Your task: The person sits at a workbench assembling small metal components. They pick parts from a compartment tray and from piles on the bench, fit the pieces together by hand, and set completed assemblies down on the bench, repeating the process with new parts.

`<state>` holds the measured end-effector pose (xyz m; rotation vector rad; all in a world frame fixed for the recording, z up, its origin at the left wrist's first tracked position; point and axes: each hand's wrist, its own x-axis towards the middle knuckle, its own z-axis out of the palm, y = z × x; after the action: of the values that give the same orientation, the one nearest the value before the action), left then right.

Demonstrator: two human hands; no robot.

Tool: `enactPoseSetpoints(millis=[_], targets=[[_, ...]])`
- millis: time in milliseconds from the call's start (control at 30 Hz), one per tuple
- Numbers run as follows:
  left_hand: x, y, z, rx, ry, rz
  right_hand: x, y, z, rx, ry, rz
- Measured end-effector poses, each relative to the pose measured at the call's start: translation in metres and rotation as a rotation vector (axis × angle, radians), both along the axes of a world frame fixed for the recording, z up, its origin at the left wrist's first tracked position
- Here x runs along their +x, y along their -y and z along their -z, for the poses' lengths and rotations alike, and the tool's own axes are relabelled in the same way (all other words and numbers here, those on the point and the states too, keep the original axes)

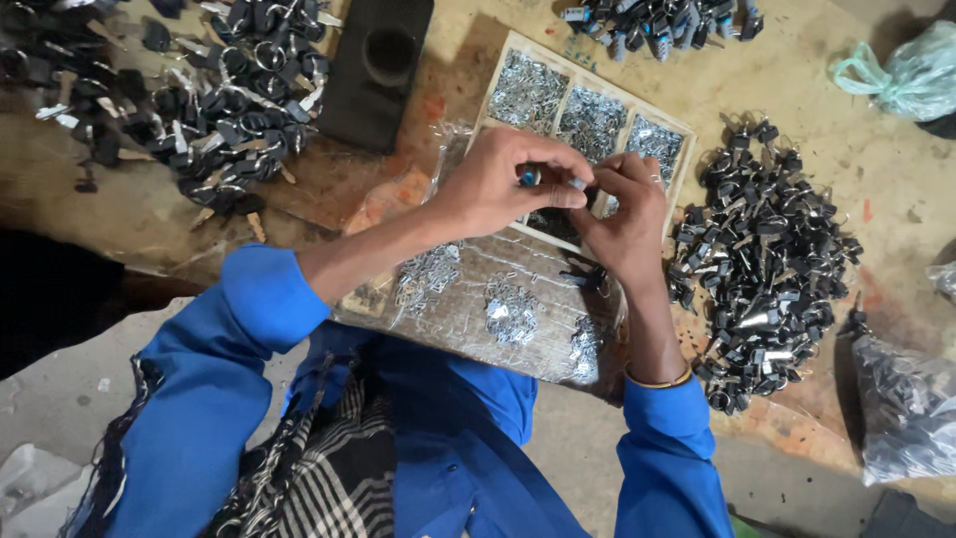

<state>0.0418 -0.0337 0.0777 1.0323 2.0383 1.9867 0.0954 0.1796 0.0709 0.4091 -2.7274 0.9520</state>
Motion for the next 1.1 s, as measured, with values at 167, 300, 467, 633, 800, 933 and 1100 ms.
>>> enactPoseSetpoints(millis=[167,300,467,633,800,933,1100], targets=[[-0.011,-0.005,0.017,0.207,0.238,0.032,-0.012,-0.003,0.005,0.046,-0.027,0.018],[-0.017,-0.006,0.028,0.246,0.290,-0.033,-0.018,-0.003,0.005,0.064,-0.049,-0.063],[-0.017,-0.005,0.031,0.244,0.351,-0.058,-0.026,-0.002,0.004,-0.042,-0.013,0.077],[-0.021,-0.002,0.032,0.210,0.380,-0.062,-0.030,-0.002,0.004,0.002,-0.002,-0.033],[-0.024,0.000,0.035,0.193,0.320,-0.090,-0.029,0.000,0.010,-0.179,-0.033,0.071],[-0.023,-0.001,0.035,0.167,0.371,-0.099,-0.028,-0.001,0.017,-0.447,0.072,0.108],[-0.018,-0.004,0.034,0.077,0.343,-0.130,-0.024,0.000,0.023,-0.914,0.209,0.094]])
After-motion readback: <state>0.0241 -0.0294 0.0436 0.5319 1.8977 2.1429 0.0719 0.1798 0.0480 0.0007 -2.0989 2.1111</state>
